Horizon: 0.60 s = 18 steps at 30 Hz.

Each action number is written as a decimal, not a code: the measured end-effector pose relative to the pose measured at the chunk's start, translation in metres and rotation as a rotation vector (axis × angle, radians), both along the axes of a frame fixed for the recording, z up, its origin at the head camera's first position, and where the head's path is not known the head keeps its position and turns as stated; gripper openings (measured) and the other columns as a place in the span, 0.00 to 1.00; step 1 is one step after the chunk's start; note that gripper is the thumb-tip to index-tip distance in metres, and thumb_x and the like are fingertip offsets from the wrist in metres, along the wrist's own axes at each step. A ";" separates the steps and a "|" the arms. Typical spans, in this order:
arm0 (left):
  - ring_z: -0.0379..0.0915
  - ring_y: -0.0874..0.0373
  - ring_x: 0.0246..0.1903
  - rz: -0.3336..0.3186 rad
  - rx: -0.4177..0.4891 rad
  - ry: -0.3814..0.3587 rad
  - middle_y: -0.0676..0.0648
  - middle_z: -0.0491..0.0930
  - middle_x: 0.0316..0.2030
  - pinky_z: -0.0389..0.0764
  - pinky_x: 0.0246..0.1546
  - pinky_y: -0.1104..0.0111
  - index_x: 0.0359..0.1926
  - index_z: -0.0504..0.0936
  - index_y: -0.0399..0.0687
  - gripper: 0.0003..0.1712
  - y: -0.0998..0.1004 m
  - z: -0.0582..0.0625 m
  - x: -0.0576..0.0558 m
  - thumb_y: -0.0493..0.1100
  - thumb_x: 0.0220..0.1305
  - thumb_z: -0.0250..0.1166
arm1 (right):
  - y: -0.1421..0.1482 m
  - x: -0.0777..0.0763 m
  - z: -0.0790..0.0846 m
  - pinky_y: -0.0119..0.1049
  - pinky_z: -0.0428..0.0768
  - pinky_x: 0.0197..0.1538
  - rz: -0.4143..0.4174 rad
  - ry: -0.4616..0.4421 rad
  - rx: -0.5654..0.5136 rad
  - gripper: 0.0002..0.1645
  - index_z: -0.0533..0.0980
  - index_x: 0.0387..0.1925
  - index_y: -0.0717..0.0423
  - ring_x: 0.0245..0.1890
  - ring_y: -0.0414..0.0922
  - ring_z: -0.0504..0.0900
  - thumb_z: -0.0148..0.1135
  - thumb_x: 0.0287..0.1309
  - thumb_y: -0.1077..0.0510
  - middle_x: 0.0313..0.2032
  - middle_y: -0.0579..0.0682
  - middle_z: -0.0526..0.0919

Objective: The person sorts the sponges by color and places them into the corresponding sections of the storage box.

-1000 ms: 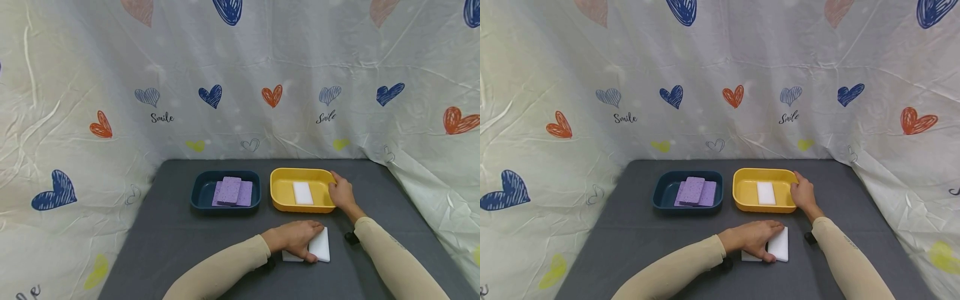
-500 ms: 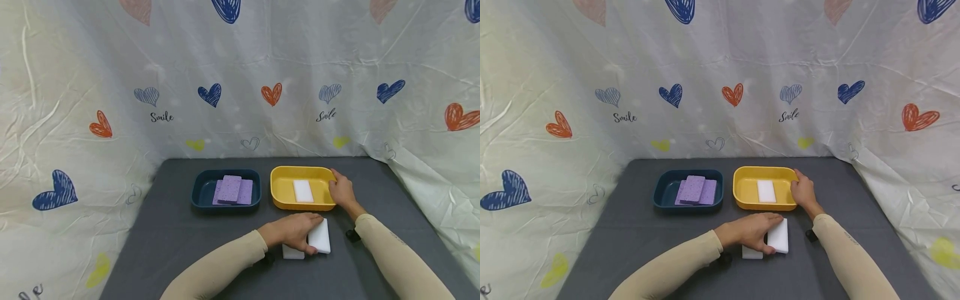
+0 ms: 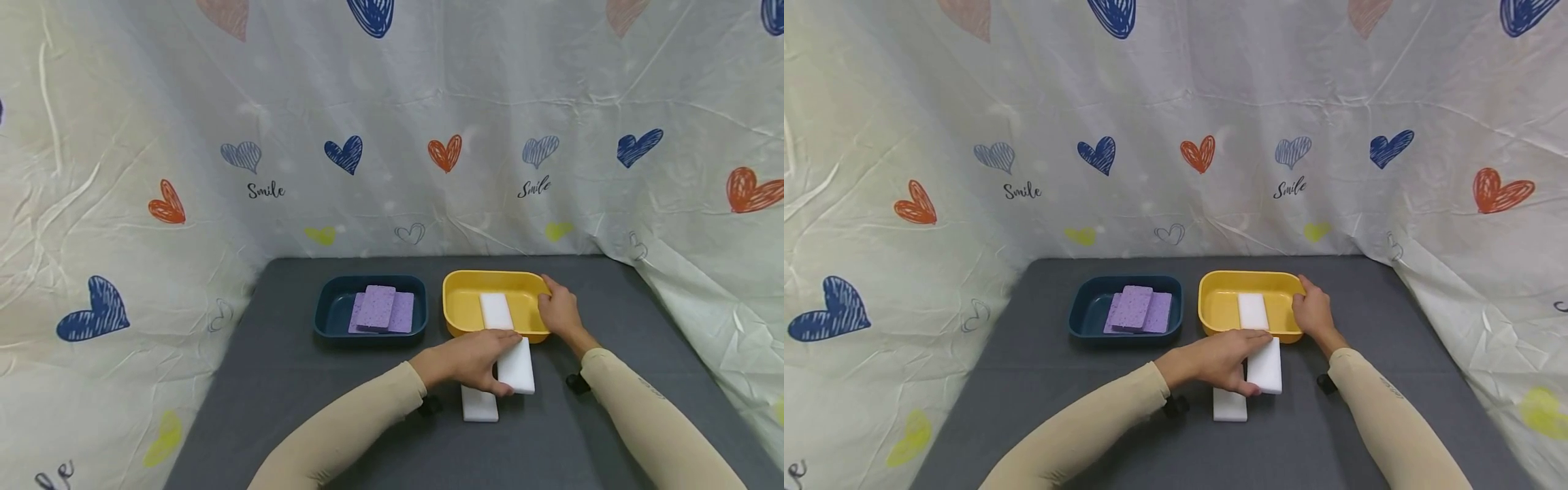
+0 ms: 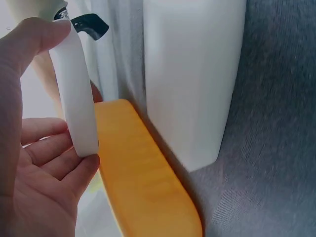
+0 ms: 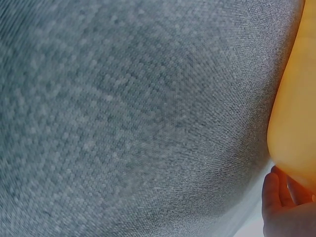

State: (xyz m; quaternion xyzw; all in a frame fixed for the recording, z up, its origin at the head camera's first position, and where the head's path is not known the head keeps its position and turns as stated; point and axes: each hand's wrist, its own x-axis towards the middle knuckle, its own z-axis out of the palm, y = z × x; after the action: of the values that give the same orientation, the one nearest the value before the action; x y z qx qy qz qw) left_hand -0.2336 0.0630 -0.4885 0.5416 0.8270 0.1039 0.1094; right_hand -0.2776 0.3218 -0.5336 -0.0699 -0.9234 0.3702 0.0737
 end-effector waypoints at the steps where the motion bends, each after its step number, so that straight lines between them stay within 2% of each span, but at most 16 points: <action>1: 0.70 0.59 0.76 -0.001 0.003 -0.010 0.47 0.68 0.82 0.65 0.80 0.72 0.84 0.63 0.42 0.56 -0.001 0.001 -0.001 0.64 0.68 0.76 | 0.000 0.000 0.000 0.58 0.82 0.57 -0.001 0.000 0.000 0.36 0.61 0.82 0.69 0.44 0.63 0.82 0.41 0.78 0.62 0.75 0.75 0.70; 6: 0.67 0.58 0.79 0.018 0.015 -0.052 0.48 0.66 0.83 0.64 0.81 0.69 0.85 0.62 0.44 0.57 -0.006 0.008 -0.006 0.64 0.67 0.76 | -0.001 0.000 0.001 0.62 0.82 0.62 -0.006 -0.001 -0.008 0.36 0.61 0.82 0.69 0.52 0.63 0.83 0.41 0.78 0.62 0.76 0.74 0.70; 12: 0.67 0.55 0.80 0.063 0.032 -0.031 0.47 0.67 0.82 0.63 0.82 0.66 0.85 0.62 0.44 0.56 -0.013 0.015 -0.016 0.63 0.67 0.77 | 0.000 -0.001 0.002 0.61 0.80 0.63 -0.005 -0.022 -0.016 0.36 0.60 0.83 0.67 0.50 0.63 0.82 0.41 0.78 0.62 0.77 0.73 0.68; 16: 0.67 0.53 0.80 0.102 0.039 -0.030 0.46 0.68 0.82 0.63 0.82 0.64 0.85 0.62 0.44 0.56 -0.019 0.015 -0.024 0.62 0.67 0.76 | 0.001 -0.001 0.001 0.57 0.81 0.57 -0.006 -0.009 -0.013 0.37 0.62 0.82 0.68 0.39 0.58 0.81 0.41 0.77 0.61 0.72 0.75 0.74; 18: 0.67 0.53 0.79 0.127 0.044 -0.033 0.45 0.67 0.82 0.64 0.82 0.64 0.85 0.62 0.43 0.56 -0.023 0.015 -0.028 0.61 0.67 0.76 | 0.001 -0.001 0.000 0.53 0.82 0.48 -0.007 -0.007 -0.009 0.37 0.62 0.82 0.67 0.29 0.54 0.78 0.41 0.76 0.61 0.61 0.75 0.83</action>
State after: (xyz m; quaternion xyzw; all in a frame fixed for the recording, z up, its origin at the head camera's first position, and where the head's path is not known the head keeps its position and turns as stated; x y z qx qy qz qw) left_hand -0.2614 0.0401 -0.4731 0.4887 0.8551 0.1377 0.1044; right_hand -0.2789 0.3231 -0.5334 -0.0748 -0.9217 0.3739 0.0715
